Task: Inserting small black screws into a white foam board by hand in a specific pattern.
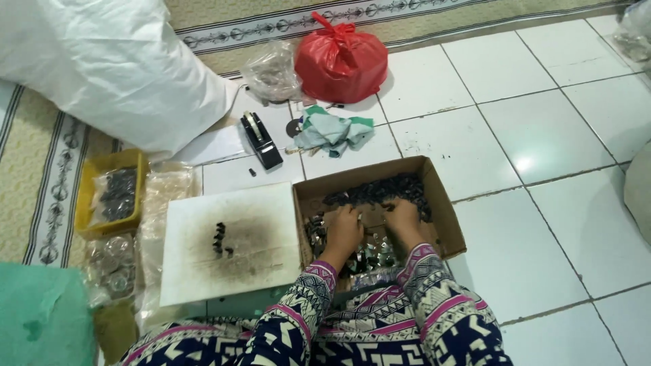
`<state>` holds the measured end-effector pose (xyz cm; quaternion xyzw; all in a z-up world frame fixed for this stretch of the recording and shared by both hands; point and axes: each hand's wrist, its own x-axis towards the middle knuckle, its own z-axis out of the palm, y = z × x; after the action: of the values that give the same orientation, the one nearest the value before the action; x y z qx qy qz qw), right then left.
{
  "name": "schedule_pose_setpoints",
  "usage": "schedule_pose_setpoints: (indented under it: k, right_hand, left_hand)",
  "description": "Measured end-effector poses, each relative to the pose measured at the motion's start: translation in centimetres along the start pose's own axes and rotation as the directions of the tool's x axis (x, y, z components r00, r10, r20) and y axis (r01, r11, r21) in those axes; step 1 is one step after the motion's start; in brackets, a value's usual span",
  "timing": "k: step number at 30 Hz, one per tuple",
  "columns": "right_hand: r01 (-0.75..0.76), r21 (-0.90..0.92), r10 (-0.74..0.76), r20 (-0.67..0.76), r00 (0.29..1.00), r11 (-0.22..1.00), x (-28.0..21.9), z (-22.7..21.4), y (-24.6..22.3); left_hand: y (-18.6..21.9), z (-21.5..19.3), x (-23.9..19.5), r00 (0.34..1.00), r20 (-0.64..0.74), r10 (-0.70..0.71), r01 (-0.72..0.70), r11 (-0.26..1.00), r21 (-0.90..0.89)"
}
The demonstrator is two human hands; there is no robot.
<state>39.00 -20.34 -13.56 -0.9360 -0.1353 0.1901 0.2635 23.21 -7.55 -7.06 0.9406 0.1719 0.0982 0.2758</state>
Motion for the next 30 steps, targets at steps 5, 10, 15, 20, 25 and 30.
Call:
schedule_pose_setpoints:
  k: [5,10,15,20,25,30]
  right_hand:
    - [0.161,-0.075,-0.165,-0.043,0.985,0.984,-2.9,-3.3,-6.1]
    - [0.319,-0.125,-0.32,0.013,0.947,0.939,-4.1,-3.4,-8.3]
    - [0.35,-0.178,-0.344,0.063,0.937,0.92,-4.8,-3.6,-8.9]
    - [0.281,-0.237,-0.242,0.178,0.954,0.93,-2.8,-2.2,-7.6]
    - [0.316,-0.309,-0.229,0.287,0.93,0.897,-0.3,0.2,-5.1]
    - [0.25,-0.31,-0.08,0.473,0.878,0.917,1.6,1.0,-2.6]
  left_hand:
    - [0.0,-0.9,2.8,0.998,0.052,0.02,-0.023,0.999,0.048]
    - [-1.4,-0.4,3.8,0.963,0.256,-0.077,0.02,0.976,0.217]
    - [-1.3,-0.9,3.6,0.959,0.248,-0.137,0.11,0.987,0.117]
    - [-2.2,1.2,3.4,0.954,0.273,-0.122,0.088,0.987,0.131]
    - [-3.6,4.4,2.3,0.951,0.276,-0.142,0.139,0.99,0.031]
    - [-0.6,0.6,-0.4,0.92,0.364,-0.147,0.199,0.974,-0.107]
